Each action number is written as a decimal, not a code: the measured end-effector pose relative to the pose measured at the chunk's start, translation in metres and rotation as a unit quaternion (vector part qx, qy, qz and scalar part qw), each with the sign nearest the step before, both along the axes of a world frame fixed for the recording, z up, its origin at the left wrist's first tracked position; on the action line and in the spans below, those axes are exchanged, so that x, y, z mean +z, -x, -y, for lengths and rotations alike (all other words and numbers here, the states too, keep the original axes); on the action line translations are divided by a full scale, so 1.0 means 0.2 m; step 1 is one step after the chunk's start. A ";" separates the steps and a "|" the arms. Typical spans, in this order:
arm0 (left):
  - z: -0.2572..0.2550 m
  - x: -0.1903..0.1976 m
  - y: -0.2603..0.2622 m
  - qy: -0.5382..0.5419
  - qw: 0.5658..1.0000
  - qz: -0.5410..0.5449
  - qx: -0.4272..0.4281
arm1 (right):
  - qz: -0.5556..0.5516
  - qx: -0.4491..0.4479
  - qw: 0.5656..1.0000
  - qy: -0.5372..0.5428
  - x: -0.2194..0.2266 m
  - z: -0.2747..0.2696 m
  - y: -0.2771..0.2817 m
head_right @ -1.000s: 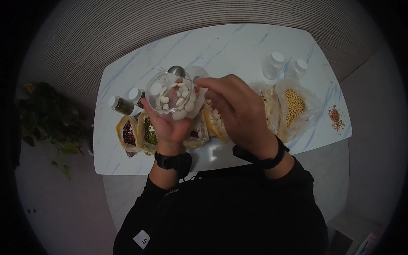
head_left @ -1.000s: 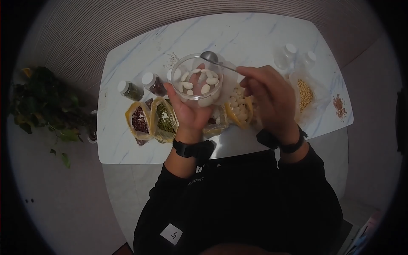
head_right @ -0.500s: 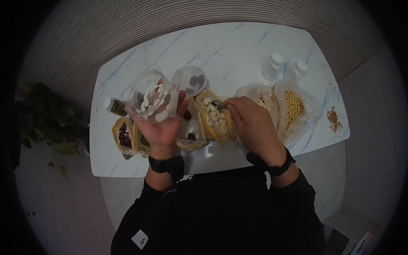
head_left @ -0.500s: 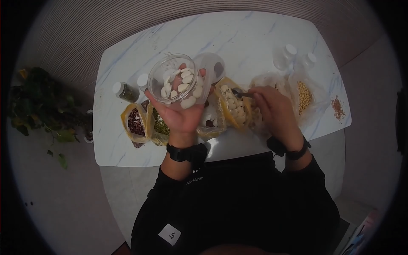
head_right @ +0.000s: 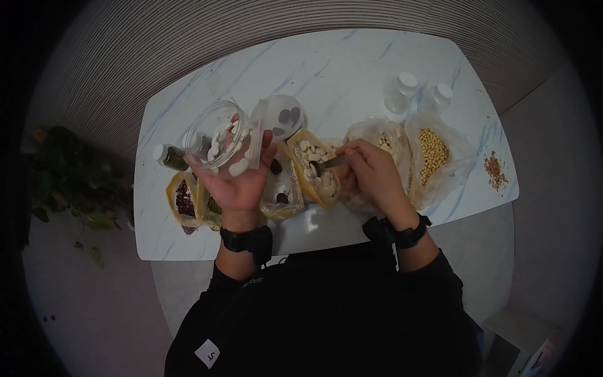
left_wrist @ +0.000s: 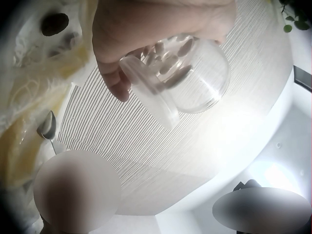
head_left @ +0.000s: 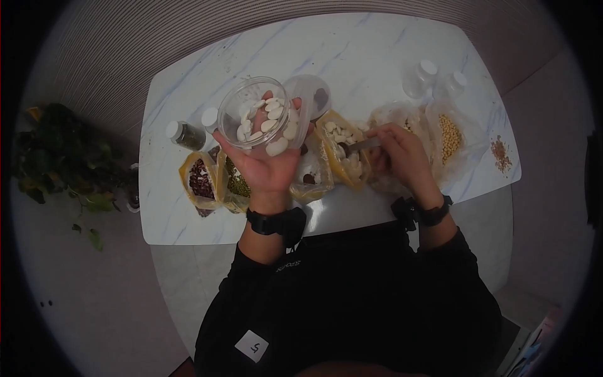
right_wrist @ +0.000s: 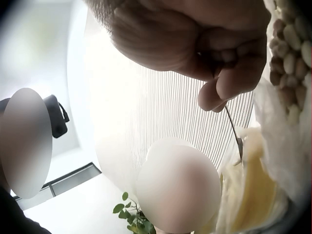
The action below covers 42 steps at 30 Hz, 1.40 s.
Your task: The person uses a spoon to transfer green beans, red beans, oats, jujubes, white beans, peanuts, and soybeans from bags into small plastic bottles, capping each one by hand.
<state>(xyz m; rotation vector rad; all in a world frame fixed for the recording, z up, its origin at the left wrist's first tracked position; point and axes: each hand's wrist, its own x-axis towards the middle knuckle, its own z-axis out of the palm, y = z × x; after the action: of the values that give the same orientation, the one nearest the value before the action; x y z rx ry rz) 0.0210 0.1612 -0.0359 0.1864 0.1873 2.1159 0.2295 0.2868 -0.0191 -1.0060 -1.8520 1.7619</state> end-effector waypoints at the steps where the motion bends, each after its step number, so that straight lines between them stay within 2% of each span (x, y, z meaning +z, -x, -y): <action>1: 0.00 0.00 0.00 -0.006 1.000 0.000 -0.002 | -0.023 -0.020 0.999 0.041 0.00 -0.02 -0.02; 5: 0.00 0.01 0.00 0.012 1.000 0.002 -0.006 | -0.068 -0.063 0.993 0.075 0.04 -0.09 -0.09; 6: -0.01 0.01 -0.01 0.009 1.000 0.002 -0.006 | -0.109 -0.061 0.989 0.083 0.06 -0.10 -0.10; 8: -0.02 0.01 -0.03 0.076 0.993 -0.080 0.048 | -0.150 -0.056 0.983 0.090 0.12 -0.10 -0.11; 10: -0.04 -0.02 -0.03 0.076 0.991 -0.099 0.055 | -0.243 -0.056 0.968 0.035 0.20 -0.08 -0.09; 12: -0.04 -0.01 -0.04 0.075 0.988 -0.118 0.060 | -0.262 -0.051 0.964 0.009 0.31 -0.03 -0.04; 14: -0.03 0.02 -0.07 0.056 0.990 -0.132 0.010 | -0.281 -0.046 0.958 -0.017 0.37 0.05 0.04; 17: -0.03 0.03 -0.09 0.071 0.985 -0.155 0.016 | -0.178 0.023 0.955 -0.236 0.41 0.15 0.15; 18: -0.03 0.05 -0.10 0.070 0.984 -0.161 0.024 | -0.180 0.025 0.955 -0.237 0.41 0.15 0.16; 20: -0.03 0.04 -0.08 0.070 0.988 -0.140 0.010 | -0.174 -0.004 0.868 -0.465 0.38 0.15 0.18; 21: -0.03 0.03 -0.07 0.071 0.990 -0.118 -0.008 | -0.175 -0.001 0.868 -0.465 0.39 0.15 0.16; 22: -0.03 0.02 -0.06 0.072 0.991 -0.116 -0.006 | -0.174 -0.039 0.892 -0.415 0.41 0.15 0.12; 23: -0.03 0.01 -0.04 0.073 0.992 -0.105 0.017 | -0.171 -0.078 0.913 -0.363 0.42 0.15 0.07; 24: -0.03 0.00 -0.02 0.075 0.992 -0.094 0.038 | -0.122 -0.087 0.919 -0.364 0.43 0.13 0.03; 25: -0.03 0.01 -0.02 0.075 0.992 -0.092 0.037 | -0.119 -0.088 0.919 -0.364 0.43 0.12 0.02; 27: -0.02 0.02 -0.01 0.063 0.995 -0.039 0.060 | 0.018 -0.032 0.931 -0.364 0.38 0.11 0.00; 28: -0.02 0.03 -0.01 0.063 0.996 -0.039 0.046 | 0.020 -0.034 0.930 -0.364 0.31 0.10 0.01; 30: -0.01 0.03 0.00 0.054 0.997 -0.038 0.038 | 0.013 0.009 0.877 -0.480 0.13 0.08 0.02; 34: -0.01 0.03 -0.01 0.035 0.999 -0.034 0.025 | 0.033 -0.004 0.879 -0.475 0.02 0.09 0.06; 36: -0.01 0.02 -0.01 0.035 0.998 -0.039 0.023 | 0.057 0.024 0.954 -0.292 0.01 0.07 0.07; 37: -0.01 0.02 -0.01 0.035 0.998 -0.043 0.023 | 0.057 0.022 0.955 -0.292 0.01 0.06 0.07; 39: -0.01 0.01 -0.01 0.042 0.998 -0.047 0.027 | 0.036 0.028 0.997 -0.060 0.01 0.05 0.06; 40: -0.01 0.01 -0.01 0.048 0.997 -0.051 0.033 | 0.036 0.028 0.997 -0.059 0.00 0.04 0.06; 42: -0.01 0.01 -0.01 0.046 0.997 -0.049 0.035 | -0.021 -0.002 1.000 0.020 -0.03 0.00 0.03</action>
<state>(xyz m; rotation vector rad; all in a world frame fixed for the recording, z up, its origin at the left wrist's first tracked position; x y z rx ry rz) 0.0229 0.1638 -0.0334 0.2322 0.3545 2.1636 0.2230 0.2876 -0.0242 -0.9785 -1.7946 1.8101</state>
